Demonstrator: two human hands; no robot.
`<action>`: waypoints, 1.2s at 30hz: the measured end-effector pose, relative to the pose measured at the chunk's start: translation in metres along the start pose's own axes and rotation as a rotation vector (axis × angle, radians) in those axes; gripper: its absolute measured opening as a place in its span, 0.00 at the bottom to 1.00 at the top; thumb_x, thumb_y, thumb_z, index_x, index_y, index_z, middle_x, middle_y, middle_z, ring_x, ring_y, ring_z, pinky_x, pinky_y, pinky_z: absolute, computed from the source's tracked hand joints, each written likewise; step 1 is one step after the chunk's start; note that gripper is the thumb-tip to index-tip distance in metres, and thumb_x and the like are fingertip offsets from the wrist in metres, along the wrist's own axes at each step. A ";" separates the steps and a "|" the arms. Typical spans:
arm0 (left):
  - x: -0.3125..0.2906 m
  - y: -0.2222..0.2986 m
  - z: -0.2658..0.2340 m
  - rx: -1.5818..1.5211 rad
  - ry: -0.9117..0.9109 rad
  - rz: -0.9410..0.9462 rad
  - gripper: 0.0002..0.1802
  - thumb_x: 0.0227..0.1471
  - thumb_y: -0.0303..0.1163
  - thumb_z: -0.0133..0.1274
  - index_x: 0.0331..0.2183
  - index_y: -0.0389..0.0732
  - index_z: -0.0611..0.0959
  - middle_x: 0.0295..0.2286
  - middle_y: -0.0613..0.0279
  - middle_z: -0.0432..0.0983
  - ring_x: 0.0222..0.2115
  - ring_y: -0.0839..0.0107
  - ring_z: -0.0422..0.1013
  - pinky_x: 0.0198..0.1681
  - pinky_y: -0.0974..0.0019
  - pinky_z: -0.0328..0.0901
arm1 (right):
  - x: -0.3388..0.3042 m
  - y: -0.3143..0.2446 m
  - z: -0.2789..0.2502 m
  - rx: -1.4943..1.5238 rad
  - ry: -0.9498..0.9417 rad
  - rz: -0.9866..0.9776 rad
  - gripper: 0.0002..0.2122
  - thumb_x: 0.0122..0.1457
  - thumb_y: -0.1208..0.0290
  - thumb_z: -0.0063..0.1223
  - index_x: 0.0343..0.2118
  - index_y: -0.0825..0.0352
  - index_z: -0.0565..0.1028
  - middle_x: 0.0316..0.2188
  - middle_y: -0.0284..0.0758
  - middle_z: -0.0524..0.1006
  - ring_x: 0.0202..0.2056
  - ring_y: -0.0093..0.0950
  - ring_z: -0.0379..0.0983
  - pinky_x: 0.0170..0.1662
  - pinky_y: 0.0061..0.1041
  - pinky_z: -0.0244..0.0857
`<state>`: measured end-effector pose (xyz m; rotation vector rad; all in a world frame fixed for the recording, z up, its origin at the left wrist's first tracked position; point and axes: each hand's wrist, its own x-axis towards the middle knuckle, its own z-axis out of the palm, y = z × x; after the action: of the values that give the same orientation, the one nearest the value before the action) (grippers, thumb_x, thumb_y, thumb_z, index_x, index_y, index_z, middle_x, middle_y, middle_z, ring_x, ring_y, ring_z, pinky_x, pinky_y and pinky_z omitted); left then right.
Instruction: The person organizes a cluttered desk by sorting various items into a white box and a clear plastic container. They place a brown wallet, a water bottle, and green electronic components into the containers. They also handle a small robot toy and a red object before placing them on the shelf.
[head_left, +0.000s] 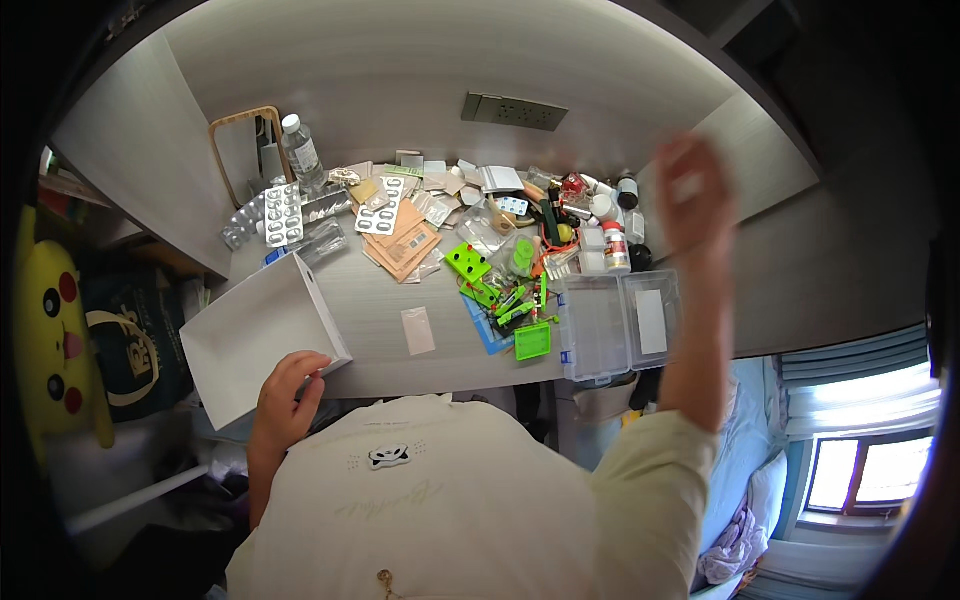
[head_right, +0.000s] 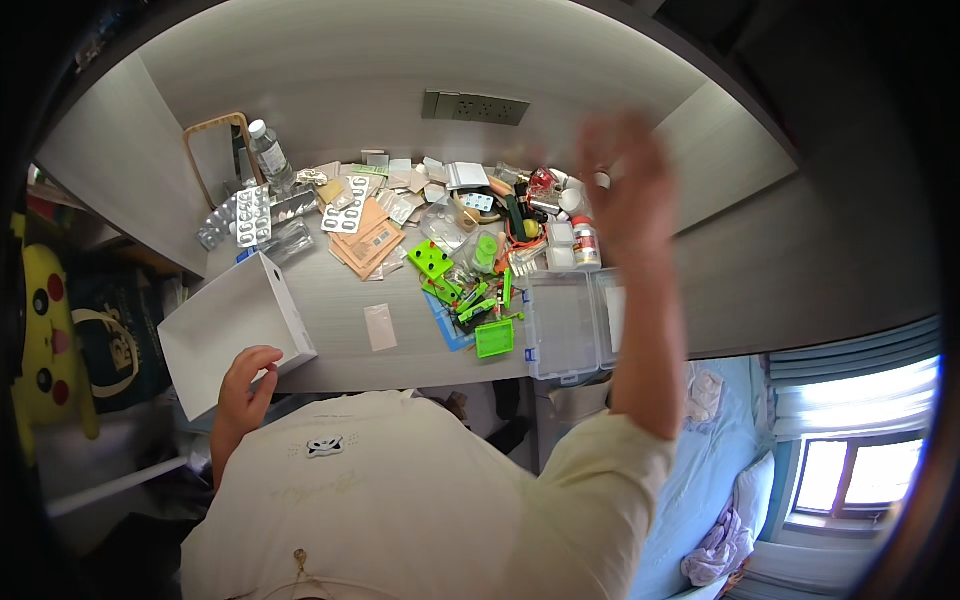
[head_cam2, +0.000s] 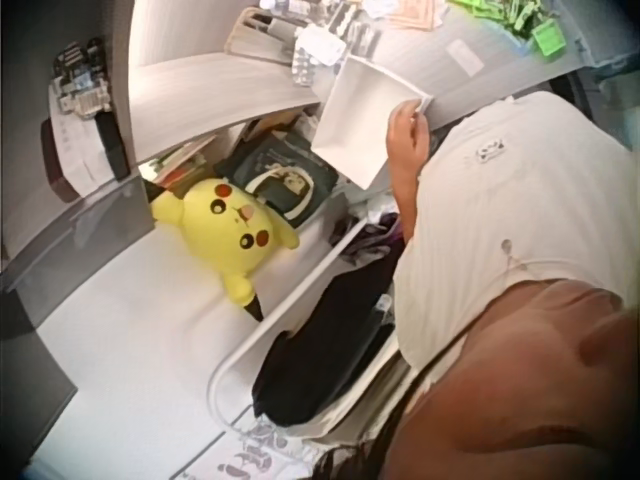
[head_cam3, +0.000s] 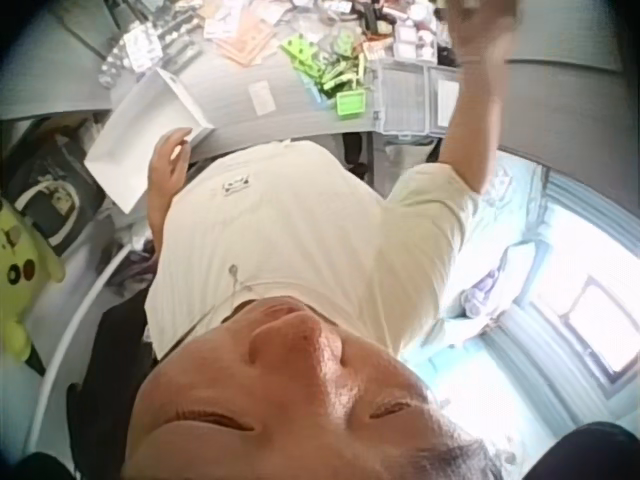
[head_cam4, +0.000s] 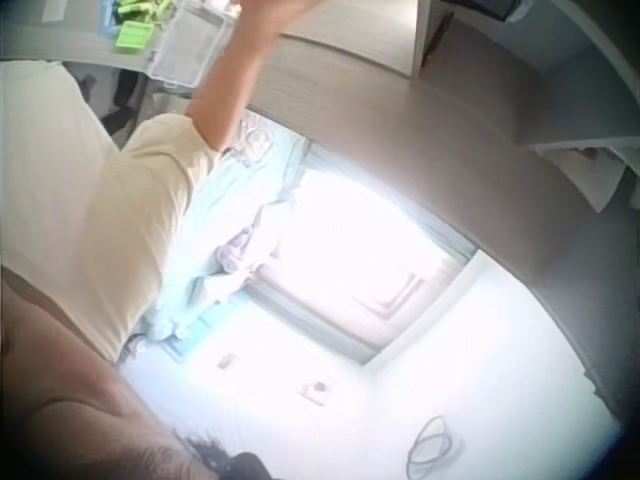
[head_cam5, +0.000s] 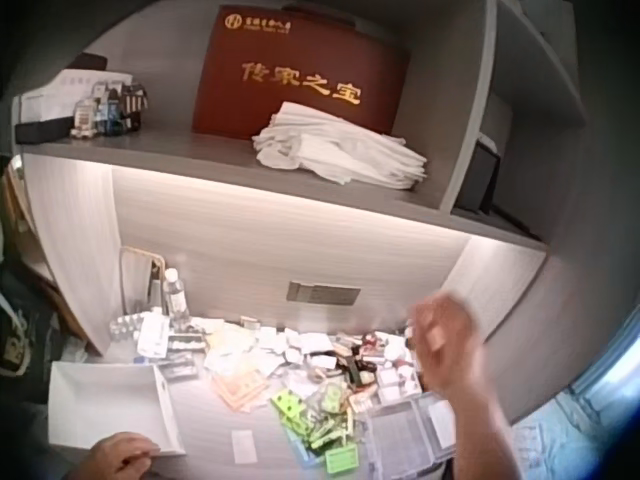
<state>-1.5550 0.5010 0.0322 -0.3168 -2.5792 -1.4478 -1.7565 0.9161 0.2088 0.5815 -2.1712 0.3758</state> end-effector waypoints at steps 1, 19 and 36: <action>0.004 -0.001 0.002 -0.003 -0.019 0.006 0.14 0.50 0.19 0.51 0.41 0.36 0.80 0.38 0.52 0.77 0.33 0.62 0.74 0.39 0.65 0.68 | -0.035 -0.006 0.022 0.075 -0.111 -0.034 0.02 0.55 0.76 0.56 0.31 0.64 0.76 0.29 0.35 0.77 0.31 0.36 0.73 0.37 0.33 0.66; 0.014 0.020 0.047 0.136 -0.067 -0.125 0.12 0.50 0.20 0.52 0.39 0.36 0.81 0.39 0.53 0.77 0.38 0.57 0.74 0.40 0.63 0.68 | -0.297 0.053 0.117 0.347 -0.633 0.579 0.11 0.56 0.70 0.56 0.40 0.68 0.77 0.40 0.44 0.76 0.44 0.45 0.71 0.49 0.39 0.63; 0.018 0.018 0.056 0.251 -0.209 -0.042 0.10 0.50 0.23 0.54 0.38 0.40 0.82 0.39 0.57 0.77 0.34 0.58 0.72 0.40 0.61 0.66 | -0.357 0.012 0.065 0.094 -0.720 0.597 0.16 0.54 0.75 0.54 0.47 0.68 0.73 0.48 0.45 0.72 0.50 0.46 0.67 0.54 0.42 0.61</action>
<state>-1.5695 0.5600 0.0228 -0.3987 -2.9110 -1.1378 -1.6113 0.9958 -0.1146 0.0883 -3.0311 0.6601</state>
